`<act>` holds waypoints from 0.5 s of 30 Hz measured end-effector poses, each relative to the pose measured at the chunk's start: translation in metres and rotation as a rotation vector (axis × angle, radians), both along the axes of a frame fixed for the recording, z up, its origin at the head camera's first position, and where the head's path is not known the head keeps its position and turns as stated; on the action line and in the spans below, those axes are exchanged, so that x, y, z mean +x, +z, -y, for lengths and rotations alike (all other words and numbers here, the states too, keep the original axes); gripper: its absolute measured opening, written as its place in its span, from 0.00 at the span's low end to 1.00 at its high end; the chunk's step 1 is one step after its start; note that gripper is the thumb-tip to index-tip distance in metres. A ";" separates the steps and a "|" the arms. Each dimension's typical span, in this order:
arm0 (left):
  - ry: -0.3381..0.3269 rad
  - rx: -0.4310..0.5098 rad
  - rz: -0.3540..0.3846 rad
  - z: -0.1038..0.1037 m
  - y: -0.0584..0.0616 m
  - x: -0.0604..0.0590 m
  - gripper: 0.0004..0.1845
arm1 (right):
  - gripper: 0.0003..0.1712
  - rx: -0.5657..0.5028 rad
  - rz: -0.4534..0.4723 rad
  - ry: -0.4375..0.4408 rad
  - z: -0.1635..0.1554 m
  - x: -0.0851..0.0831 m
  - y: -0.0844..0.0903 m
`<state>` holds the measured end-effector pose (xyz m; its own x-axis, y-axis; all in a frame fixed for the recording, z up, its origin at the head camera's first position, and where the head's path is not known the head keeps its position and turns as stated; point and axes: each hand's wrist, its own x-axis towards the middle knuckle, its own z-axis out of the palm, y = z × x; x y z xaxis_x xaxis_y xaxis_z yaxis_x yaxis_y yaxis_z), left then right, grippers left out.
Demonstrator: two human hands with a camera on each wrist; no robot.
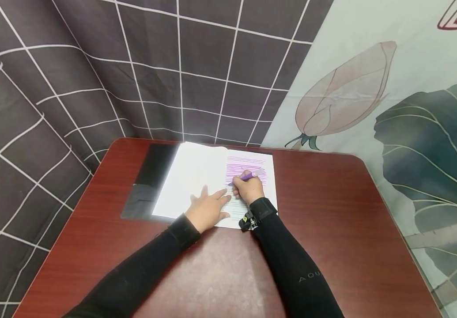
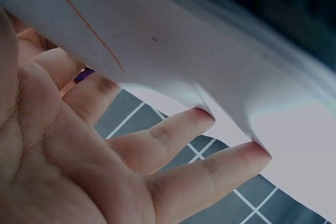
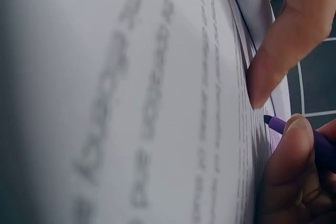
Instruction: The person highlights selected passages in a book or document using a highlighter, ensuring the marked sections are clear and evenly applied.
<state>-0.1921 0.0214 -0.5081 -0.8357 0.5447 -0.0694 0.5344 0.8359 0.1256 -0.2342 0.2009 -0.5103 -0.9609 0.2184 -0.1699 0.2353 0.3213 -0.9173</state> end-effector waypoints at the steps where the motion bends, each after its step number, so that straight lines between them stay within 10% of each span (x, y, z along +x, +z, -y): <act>1: 0.001 0.005 -0.003 0.000 -0.001 -0.001 0.34 | 0.11 0.009 -0.001 -0.002 -0.001 0.000 0.000; 9: -0.003 0.055 -0.054 -0.005 -0.045 -0.016 0.36 | 0.12 0.019 -0.004 -0.014 -0.007 0.003 -0.001; 15: -0.002 0.067 -0.041 -0.006 -0.044 -0.018 0.36 | 0.11 0.001 -0.016 -0.026 -0.011 0.003 0.000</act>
<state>-0.2103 0.0273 -0.5517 -0.8360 0.5487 0.0011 0.5419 0.8252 0.1593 -0.2314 0.2119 -0.5105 -0.9575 0.2440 -0.1538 0.2286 0.3164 -0.9207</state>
